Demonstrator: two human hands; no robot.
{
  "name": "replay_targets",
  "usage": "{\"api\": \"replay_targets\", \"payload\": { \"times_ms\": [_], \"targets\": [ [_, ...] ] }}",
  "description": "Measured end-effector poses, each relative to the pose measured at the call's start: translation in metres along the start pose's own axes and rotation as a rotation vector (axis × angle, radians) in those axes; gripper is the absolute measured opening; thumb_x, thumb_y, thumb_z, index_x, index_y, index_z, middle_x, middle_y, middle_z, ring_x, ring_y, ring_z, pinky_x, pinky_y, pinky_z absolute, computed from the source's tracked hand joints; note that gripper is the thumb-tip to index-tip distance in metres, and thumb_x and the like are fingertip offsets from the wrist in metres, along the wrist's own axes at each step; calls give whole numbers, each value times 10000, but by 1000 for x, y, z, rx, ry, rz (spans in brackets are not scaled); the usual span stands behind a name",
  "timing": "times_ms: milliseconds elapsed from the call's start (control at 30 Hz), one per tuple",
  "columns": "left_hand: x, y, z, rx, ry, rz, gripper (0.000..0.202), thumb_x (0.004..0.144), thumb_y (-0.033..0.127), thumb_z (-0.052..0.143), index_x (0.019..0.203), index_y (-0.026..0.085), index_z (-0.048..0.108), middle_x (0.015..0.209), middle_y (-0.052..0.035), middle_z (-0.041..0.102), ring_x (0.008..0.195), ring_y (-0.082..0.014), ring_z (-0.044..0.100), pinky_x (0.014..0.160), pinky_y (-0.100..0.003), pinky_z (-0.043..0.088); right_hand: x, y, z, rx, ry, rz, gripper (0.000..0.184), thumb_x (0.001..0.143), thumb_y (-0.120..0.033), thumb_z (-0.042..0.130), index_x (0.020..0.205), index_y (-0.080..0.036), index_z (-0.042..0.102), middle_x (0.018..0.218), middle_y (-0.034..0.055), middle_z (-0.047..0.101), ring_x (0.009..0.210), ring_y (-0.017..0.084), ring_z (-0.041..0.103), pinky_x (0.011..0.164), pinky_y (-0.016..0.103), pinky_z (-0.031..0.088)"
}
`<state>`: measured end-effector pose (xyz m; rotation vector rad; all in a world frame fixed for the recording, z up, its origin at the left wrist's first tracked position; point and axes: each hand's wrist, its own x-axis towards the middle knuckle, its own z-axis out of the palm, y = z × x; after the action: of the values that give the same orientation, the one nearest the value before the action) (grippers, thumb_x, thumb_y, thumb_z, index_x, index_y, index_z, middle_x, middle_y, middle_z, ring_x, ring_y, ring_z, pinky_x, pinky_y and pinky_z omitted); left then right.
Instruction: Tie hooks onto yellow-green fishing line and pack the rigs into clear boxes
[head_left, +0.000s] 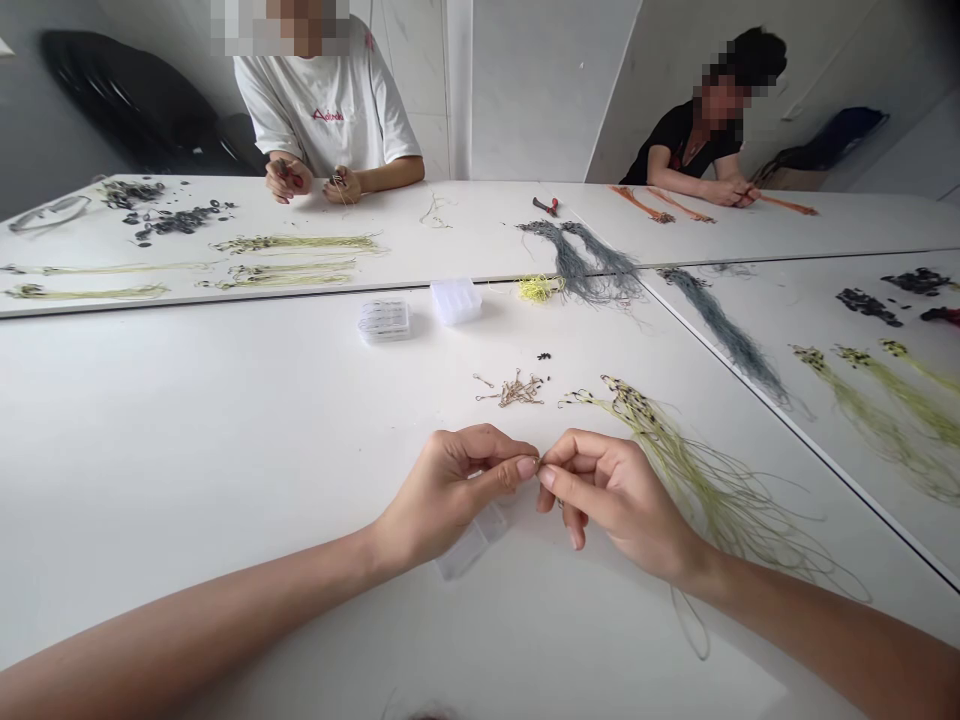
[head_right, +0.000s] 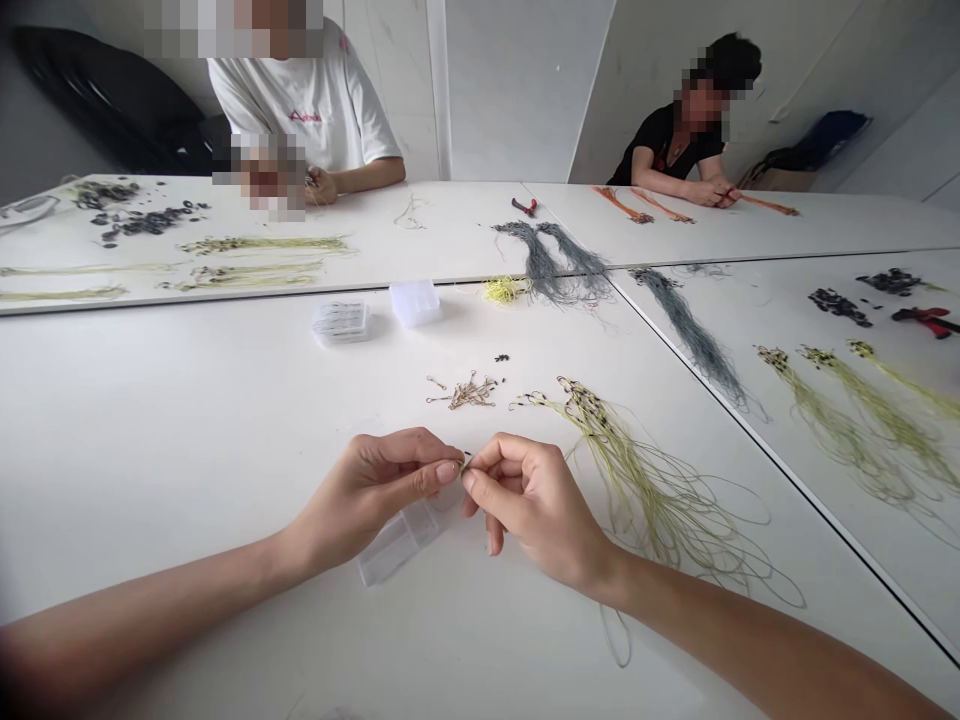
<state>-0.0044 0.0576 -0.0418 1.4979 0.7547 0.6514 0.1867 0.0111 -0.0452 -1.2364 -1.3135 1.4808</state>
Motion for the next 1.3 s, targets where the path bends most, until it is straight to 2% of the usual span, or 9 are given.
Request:
{"api": "replay_targets", "payload": {
  "times_ms": [333,500,600,700,800,967,1300],
  "targets": [
    [-2,2,4,87,22,25,217,935,332,533,867,185,676,821,-31,616,836,-173,582,753,-305,448,-2,-2,3,-17,2,-12,186,891,-327,587,811,-160,603,725,8,649,427,72,541,443,229,463],
    [-2,1,3,47,16,57,213,943,323,521,851,176,646,815,-37,605,835,-174,566,766,-318,436,-2,-4,3,27,-22,-28,212,889,-364,602,839,-158,614,753,21,670,446,81,576,481,240,466],
    [-2,1,3,15,6,102,218,944,302,526,842,182,677,766,-41,616,898,-188,541,842,-340,419,0,-4,1,115,-66,-13,212,886,-359,616,981,-169,622,744,12,673,437,76,569,509,245,478],
    [-2,2,4,-13,-27,108,217,949,287,522,850,193,691,705,-33,630,867,-182,532,894,-365,402,3,-4,-1,193,-163,15,255,891,-345,616,1076,-171,628,720,6,663,413,64,542,488,234,451],
    [-3,3,4,-58,-30,88,195,945,285,530,884,199,695,723,-30,642,811,-175,563,902,-386,409,5,-3,-2,223,-227,23,210,910,-331,591,981,-151,673,714,11,650,404,46,515,467,219,401],
    [-5,3,6,-150,-28,39,192,940,287,534,884,186,688,768,-40,646,783,-182,614,873,-401,452,6,-2,-2,302,-246,61,160,901,-305,604,898,-159,667,703,3,651,397,40,488,464,226,372],
    [-5,3,7,-172,-5,22,187,928,274,554,870,177,703,772,-40,622,830,-186,612,896,-391,458,2,-4,1,246,-162,72,213,892,-351,602,826,-158,662,731,17,643,419,54,468,496,252,361]
  ]
}}
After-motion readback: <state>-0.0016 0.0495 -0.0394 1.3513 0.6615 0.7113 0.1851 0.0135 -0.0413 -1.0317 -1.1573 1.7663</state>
